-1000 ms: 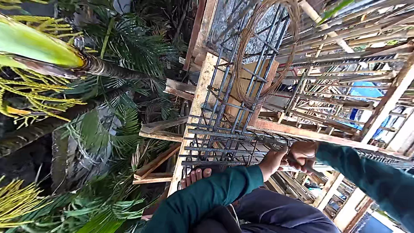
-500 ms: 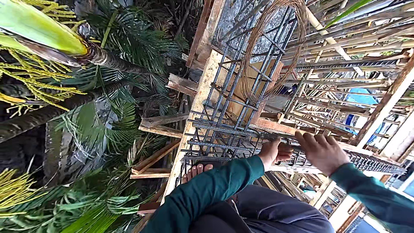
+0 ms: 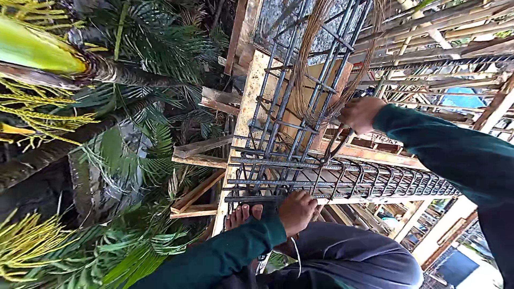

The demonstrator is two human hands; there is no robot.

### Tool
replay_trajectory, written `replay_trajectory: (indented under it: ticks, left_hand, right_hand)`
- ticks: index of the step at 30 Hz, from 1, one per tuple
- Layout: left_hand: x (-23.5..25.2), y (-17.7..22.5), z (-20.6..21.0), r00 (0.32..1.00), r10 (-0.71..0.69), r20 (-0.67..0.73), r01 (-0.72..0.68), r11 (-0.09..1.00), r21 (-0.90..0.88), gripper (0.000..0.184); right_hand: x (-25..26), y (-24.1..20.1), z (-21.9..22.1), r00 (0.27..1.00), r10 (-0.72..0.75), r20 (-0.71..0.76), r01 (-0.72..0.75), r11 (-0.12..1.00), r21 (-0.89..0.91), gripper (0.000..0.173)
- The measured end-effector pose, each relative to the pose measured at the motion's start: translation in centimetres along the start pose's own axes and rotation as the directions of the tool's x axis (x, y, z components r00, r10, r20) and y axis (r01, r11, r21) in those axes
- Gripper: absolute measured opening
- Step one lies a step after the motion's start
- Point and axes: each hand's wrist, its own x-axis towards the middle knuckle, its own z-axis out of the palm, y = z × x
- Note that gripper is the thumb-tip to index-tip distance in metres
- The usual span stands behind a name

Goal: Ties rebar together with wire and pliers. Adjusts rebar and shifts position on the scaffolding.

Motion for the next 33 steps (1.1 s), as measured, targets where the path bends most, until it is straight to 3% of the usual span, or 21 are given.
replay_trajectory:
  ticks: [5,8,10,11,13,14,16,18,19,21,23,25,26,27,28,29,31,33]
  left_hand:
    - [-0.9,0.2,1.8,0.992,0.122,0.012,-0.122,0.980,0.156,0.025]
    - [-2.0,1.3,2.5,0.968,0.139,0.209,-0.149,0.988,0.034,0.030]
    - [-1.3,2.4,2.6,0.934,0.109,0.341,-0.037,0.977,-0.212,0.038]
    - [-0.8,3.1,2.6,0.921,0.093,0.377,0.053,0.932,-0.359,0.045]
    - [0.5,4.9,2.0,0.919,0.031,0.393,0.275,0.664,-0.695,0.056]
    - [1.7,5.7,1.2,0.919,-0.013,0.395,0.349,0.494,-0.796,0.057]
    - [4.7,6.9,-0.4,0.916,-0.130,0.379,0.399,0.199,-0.895,0.055]
    - [7.8,7.9,-1.5,0.895,-0.267,0.357,0.356,-0.051,-0.933,0.054]
    - [9.1,8.4,-2.0,0.873,-0.326,0.362,0.334,-0.139,-0.932,0.056]
    - [10.3,9.4,-2.8,0.836,-0.397,0.379,0.304,-0.240,-0.922,0.056]
    - [10.4,9.8,-3.1,0.816,-0.430,0.386,0.272,-0.304,-0.913,0.052]
    - [10.2,9.8,-3.7,0.802,-0.443,0.401,0.257,-0.351,-0.901,0.049]
    - [10.1,9.9,-3.9,0.798,-0.446,0.406,0.251,-0.367,-0.896,0.049]
    - [9.9,10.0,-3.9,0.800,-0.440,0.408,0.252,-0.370,-0.894,0.048]
    - [9.7,10.0,-3.8,0.802,-0.444,0.400,0.247,-0.363,-0.898,0.050]
    - [9.6,10.0,-4.0,0.807,-0.447,0.386,0.247,-0.339,-0.908,0.052]
    - [8.8,10.2,-3.4,0.820,-0.427,0.382,0.294,-0.260,-0.920,0.062]
    - [7.8,10.1,-2.2,0.854,-0.338,0.396,0.349,-0.193,-0.917,0.076]
  right_hand:
    - [-3.4,-1.5,1.6,0.973,0.204,0.108,-0.219,0.964,0.153,0.042]
    - [-8.5,-6.9,0.0,0.856,0.350,0.381,-0.482,0.808,0.340,0.027]
    - [-9.8,-9.7,2.4,0.754,0.221,0.619,-0.609,0.589,0.532,0.032]
    - [-9.8,-10.4,6.2,0.749,0.012,0.662,-0.612,0.395,0.685,0.038]
    - [-10.7,-12.3,12.1,0.781,-0.399,0.480,-0.557,-0.100,0.824,0.034]
    - [-11.6,-13.8,10.6,0.789,-0.305,0.533,-0.598,-0.182,0.781,0.034]
    - [-12.2,-15.0,7.3,0.749,-0.144,0.647,-0.662,-0.191,0.724,0.031]
    - [-13.1,-15.0,5.8,0.785,-0.041,0.619,-0.614,-0.186,0.767,0.018]
    - [-13.8,-15.3,5.2,0.818,0.086,0.569,-0.556,-0.138,0.820,0.017]
    - [-15.5,-16.1,3.9,0.843,0.361,0.399,-0.474,0.145,0.869,0.048]
    - [-17.3,-18.2,3.2,0.851,0.495,0.177,-0.452,0.517,0.727,0.070]
    - [-18.2,-20.5,4.5,0.845,0.519,-0.130,-0.416,0.790,0.451,0.067]
    - [-18.2,-21.1,5.4,0.822,0.505,-0.264,-0.419,0.849,0.322,0.061]
    - [-17.9,-21.1,6.1,0.794,0.484,-0.368,-0.421,0.874,0.243,0.056]
    - [-17.7,-20.9,6.0,0.785,0.487,-0.382,-0.430,0.873,0.230,0.052]
    - [-17.5,-20.4,4.9,0.799,0.521,-0.298,-0.450,0.849,0.278,0.048]
    - [-17.2,-19.0,1.4,0.825,0.560,0.081,-0.522,0.698,0.491,0.039]
    - [-16.5,-16.6,0.4,0.804,0.449,0.390,-0.572,0.406,0.713,0.012]
